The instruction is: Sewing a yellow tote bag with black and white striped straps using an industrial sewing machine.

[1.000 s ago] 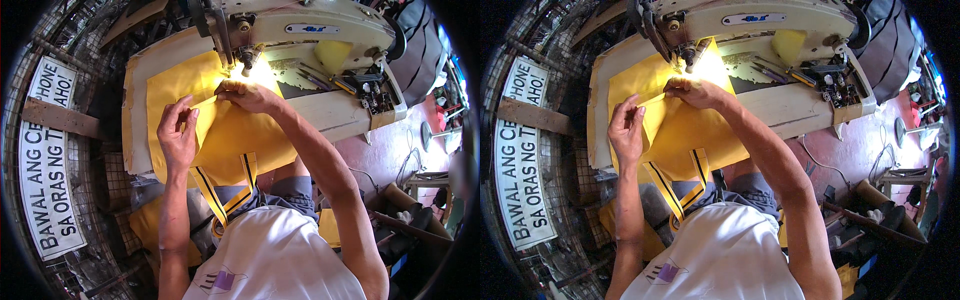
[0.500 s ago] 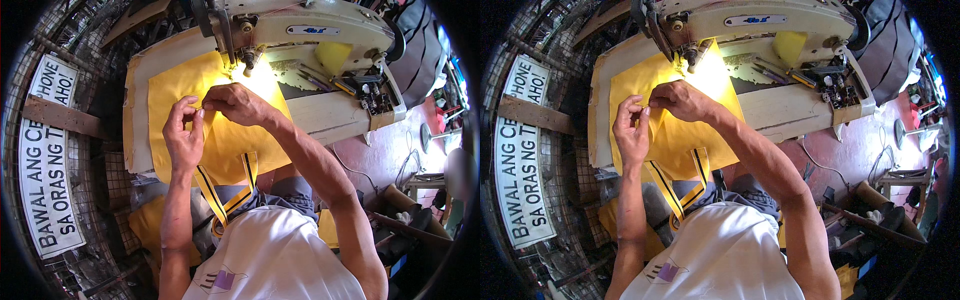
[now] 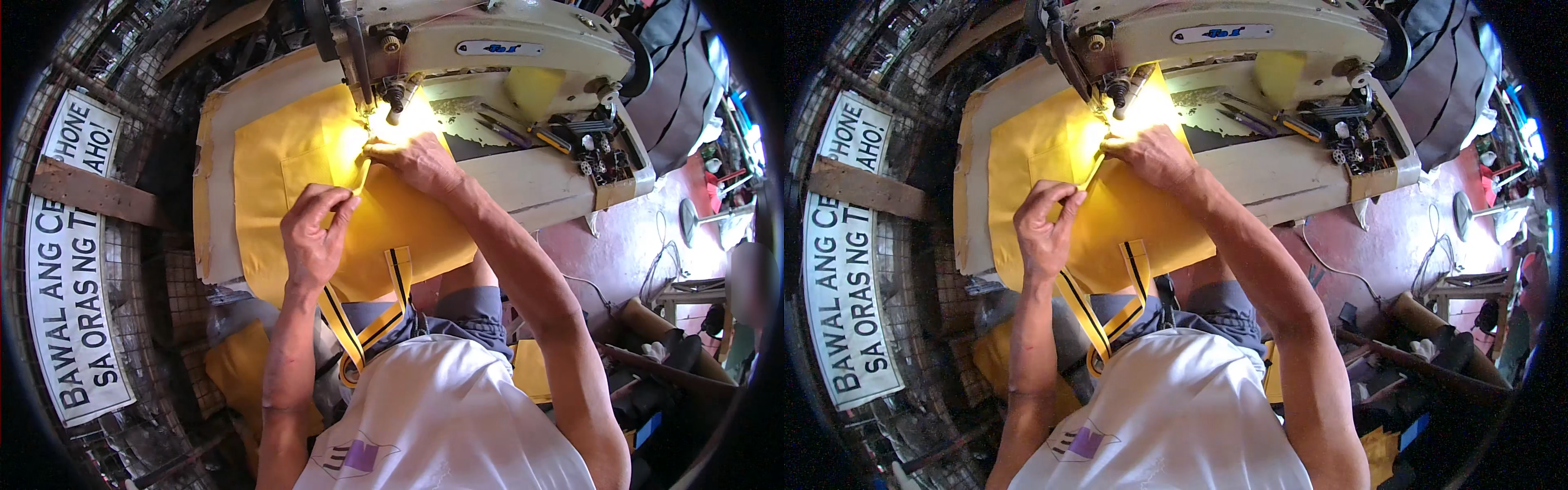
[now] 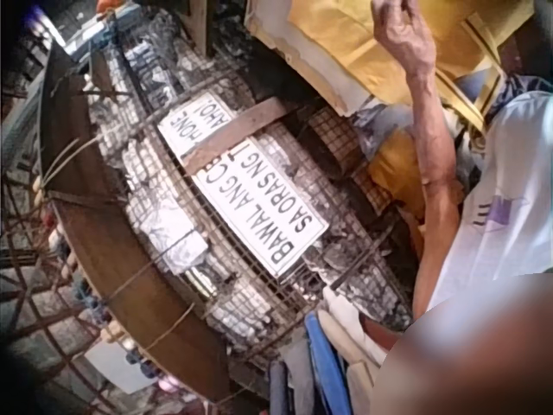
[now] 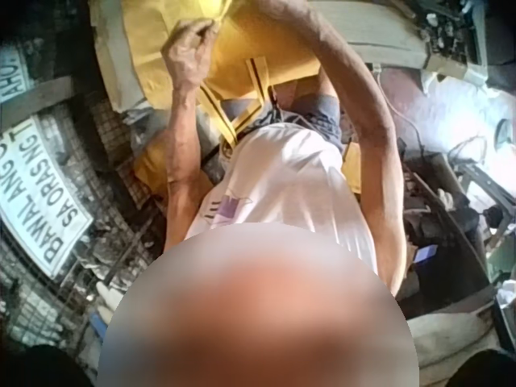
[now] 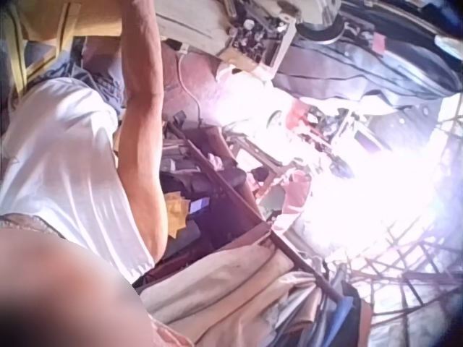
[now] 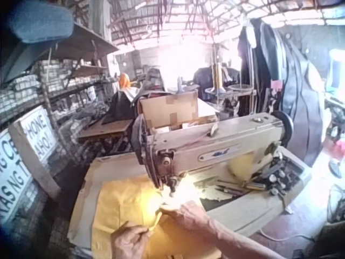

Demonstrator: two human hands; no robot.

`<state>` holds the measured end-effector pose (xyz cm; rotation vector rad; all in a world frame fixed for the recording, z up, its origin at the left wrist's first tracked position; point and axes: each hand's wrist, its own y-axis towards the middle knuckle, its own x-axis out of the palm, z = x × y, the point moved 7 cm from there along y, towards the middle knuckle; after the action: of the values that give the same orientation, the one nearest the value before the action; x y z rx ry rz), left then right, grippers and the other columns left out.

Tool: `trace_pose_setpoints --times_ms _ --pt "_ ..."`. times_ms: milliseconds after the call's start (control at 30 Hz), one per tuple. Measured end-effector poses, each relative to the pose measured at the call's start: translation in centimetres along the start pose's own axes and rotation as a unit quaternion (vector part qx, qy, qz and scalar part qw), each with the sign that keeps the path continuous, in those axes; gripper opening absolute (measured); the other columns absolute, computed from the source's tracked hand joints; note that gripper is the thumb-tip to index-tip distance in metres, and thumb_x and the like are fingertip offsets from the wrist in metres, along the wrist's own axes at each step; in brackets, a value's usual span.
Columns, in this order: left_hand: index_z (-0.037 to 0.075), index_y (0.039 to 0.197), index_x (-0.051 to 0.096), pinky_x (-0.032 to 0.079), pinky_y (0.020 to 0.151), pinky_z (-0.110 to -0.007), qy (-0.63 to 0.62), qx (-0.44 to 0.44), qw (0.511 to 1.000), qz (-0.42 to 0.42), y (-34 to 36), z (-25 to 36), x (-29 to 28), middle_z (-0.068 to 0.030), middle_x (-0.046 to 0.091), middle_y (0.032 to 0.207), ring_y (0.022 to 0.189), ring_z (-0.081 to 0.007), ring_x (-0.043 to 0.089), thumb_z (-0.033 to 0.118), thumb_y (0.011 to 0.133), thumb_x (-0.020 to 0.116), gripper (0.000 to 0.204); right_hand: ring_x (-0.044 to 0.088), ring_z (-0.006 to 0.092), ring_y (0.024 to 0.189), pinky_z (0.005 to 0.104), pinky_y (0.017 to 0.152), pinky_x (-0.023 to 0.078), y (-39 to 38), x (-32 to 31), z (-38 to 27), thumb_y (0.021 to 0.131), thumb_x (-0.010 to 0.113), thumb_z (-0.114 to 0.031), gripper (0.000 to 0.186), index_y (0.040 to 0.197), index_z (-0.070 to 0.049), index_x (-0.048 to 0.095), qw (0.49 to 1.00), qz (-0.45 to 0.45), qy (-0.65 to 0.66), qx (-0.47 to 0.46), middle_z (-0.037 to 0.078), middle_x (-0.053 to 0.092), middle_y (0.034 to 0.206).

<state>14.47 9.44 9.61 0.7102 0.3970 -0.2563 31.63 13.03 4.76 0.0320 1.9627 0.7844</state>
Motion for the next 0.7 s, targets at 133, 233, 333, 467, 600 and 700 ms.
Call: trace_pose_setpoints --times_ms 133,233,333,467,600,700 --pt "0.002 0.095 0.070 0.053 0.069 -0.034 0.037 0.028 0.999 -0.024 -0.5 0.5 1.0 -0.0081 0.064 0.085 0.075 -0.0236 0.064 0.001 0.083 0.077 0.015 0.068 0.0303 0.072 0.0425 0.063 0.053 -0.4 0.3 0.1 0.094 0.057 -0.022 0.016 0.104 -0.018 0.068 0.999 -0.031 -0.021 0.011 0.007 0.071 0.090" --pt "0.004 0.094 0.070 0.051 0.075 -0.038 0.096 0.109 0.986 -0.088 -1.3 1.2 2.6 -0.0072 0.063 0.087 0.082 -0.0258 0.062 0.003 0.079 0.077 0.017 0.068 0.0307 0.082 0.0418 0.070 0.054 -2.6 -1.0 -1.5 0.091 0.061 -0.018 0.018 0.107 -0.013 0.068 0.998 -0.025 0.021 0.057 0.010 0.071 0.095" --pt "0.002 0.093 0.070 0.050 0.075 -0.039 0.144 0.146 0.969 -0.135 -2.6 1.2 4.2 -0.0077 0.062 0.086 0.082 -0.0273 0.060 0.000 0.075 0.078 0.020 0.066 0.0313 0.094 0.0388 0.079 0.055 -6.8 -4.1 -3.7 0.084 0.070 -0.008 0.031 0.115 -0.006 0.068 0.993 0.074 0.012 0.095 0.012 0.070 0.105" --pt "0.002 0.094 0.070 0.050 0.076 -0.039 0.171 0.159 0.960 -0.151 -3.6 0.8 5.1 -0.0060 0.059 0.087 0.084 -0.0256 0.059 0.002 0.076 0.078 0.020 0.064 0.0338 0.105 0.0412 0.090 0.054 -11.3 -4.7 -6.5 0.079 0.072 -0.004 0.032 0.111 -0.001 0.068 0.992 0.061 0.032 0.102 0.015 0.067 0.110" --pt "0.002 0.096 0.070 0.049 0.076 -0.039 0.188 0.164 0.955 -0.164 -4.0 0.6 5.4 -0.0057 0.058 0.088 0.085 -0.0253 0.059 0.003 0.076 0.078 0.021 0.061 0.0366 0.114 0.0448 0.095 0.053 -12.8 -4.2 -7.8 0.073 0.072 0.000 0.037 0.109 0.002 0.068 0.992 0.080 0.032 0.093 0.017 0.065 0.115" --pt "0.004 0.100 0.069 0.049 0.082 -0.039 0.205 0.173 0.949 -0.167 -4.2 0.7 5.6 -0.0061 0.057 0.091 0.090 -0.0248 0.059 0.006 0.078 0.073 0.022 0.061 0.0361 0.113 0.0447 0.094 0.053 -12.9 -4.0 -7.7 0.073 0.072 0.001 0.036 0.109 0.001 0.068 0.990 0.096 0.033 0.095 0.016 0.065 0.116"
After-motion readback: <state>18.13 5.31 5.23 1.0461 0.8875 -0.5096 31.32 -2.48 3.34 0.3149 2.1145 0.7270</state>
